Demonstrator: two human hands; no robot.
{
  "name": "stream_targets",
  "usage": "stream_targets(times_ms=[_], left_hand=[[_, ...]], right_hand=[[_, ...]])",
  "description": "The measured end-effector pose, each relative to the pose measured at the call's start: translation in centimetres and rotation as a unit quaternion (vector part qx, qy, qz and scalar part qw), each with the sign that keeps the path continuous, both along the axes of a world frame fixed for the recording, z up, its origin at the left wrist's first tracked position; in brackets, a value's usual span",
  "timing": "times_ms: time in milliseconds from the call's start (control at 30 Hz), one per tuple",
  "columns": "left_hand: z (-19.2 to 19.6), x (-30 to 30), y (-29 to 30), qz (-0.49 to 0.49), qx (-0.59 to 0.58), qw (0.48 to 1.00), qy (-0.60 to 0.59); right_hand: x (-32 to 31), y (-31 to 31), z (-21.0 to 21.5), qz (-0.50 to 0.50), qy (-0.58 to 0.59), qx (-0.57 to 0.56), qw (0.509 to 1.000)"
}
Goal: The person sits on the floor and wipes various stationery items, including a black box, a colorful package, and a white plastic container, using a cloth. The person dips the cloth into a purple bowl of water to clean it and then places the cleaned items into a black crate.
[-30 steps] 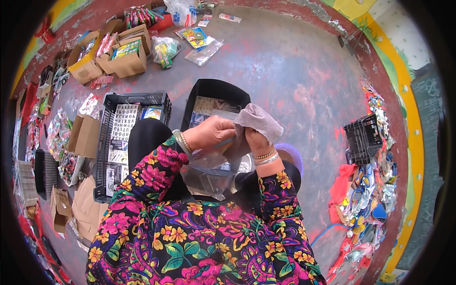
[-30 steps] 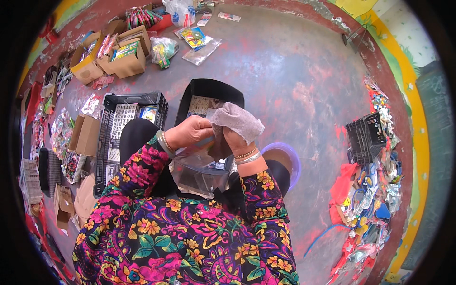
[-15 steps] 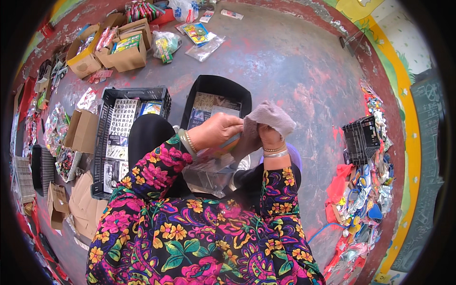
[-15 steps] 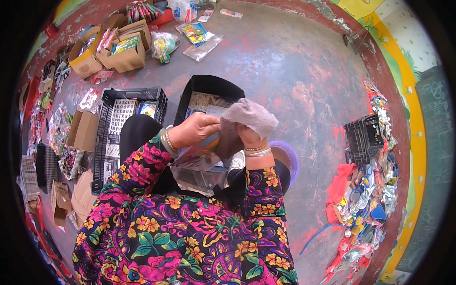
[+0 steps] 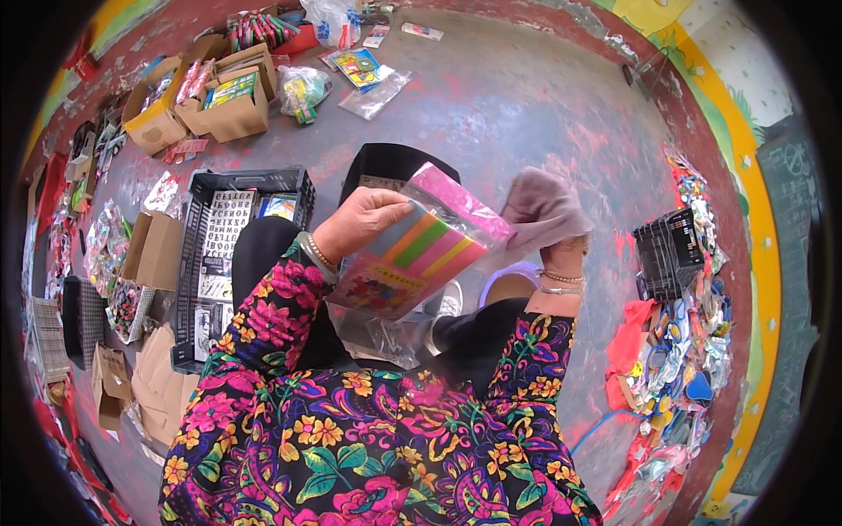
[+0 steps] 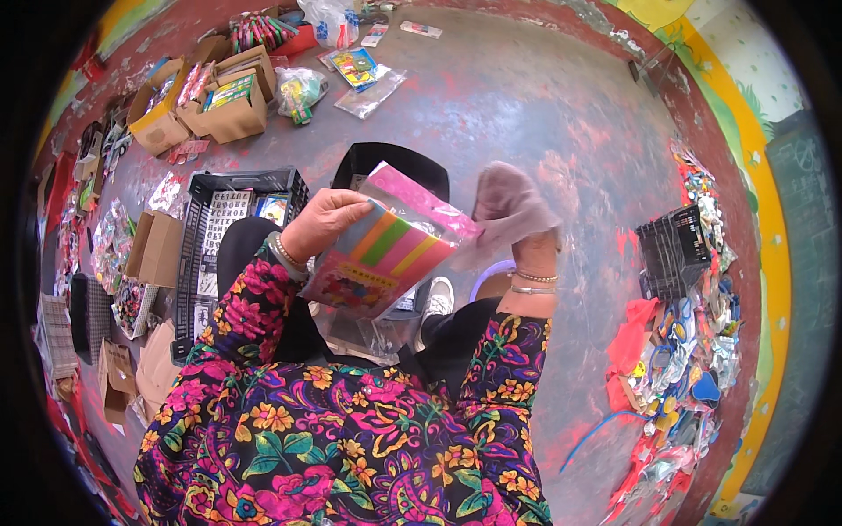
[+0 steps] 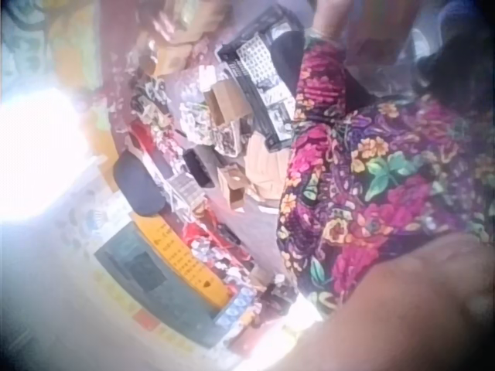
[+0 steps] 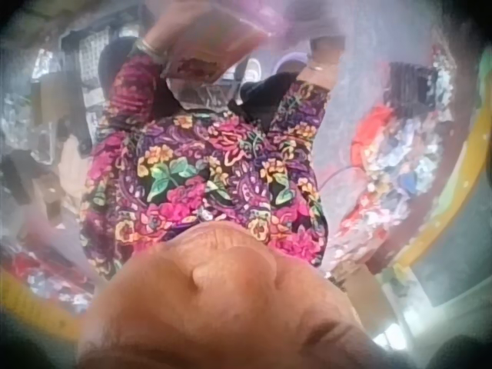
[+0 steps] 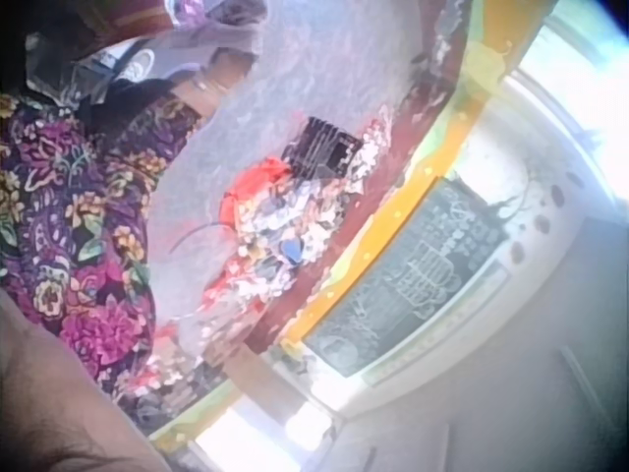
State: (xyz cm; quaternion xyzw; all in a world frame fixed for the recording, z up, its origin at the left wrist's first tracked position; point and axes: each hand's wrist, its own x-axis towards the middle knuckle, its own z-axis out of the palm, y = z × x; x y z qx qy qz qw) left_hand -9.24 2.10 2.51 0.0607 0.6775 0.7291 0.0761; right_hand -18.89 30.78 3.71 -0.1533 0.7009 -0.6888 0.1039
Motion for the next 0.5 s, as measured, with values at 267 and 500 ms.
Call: stream_targets(times_ms=[267,500], left_hand=[[-1.0,-0.2,1.8,-0.035,-0.114,0.992,0.048],[-0.8,-0.4,1.9,-0.028,-0.061,0.998,-0.005]], right_hand=[[3.4,-3.8,-2.9,0.158,0.065,0.05,0.984],[3.9,-6.2,-0.3,-0.014,0.438,0.321,0.84]])
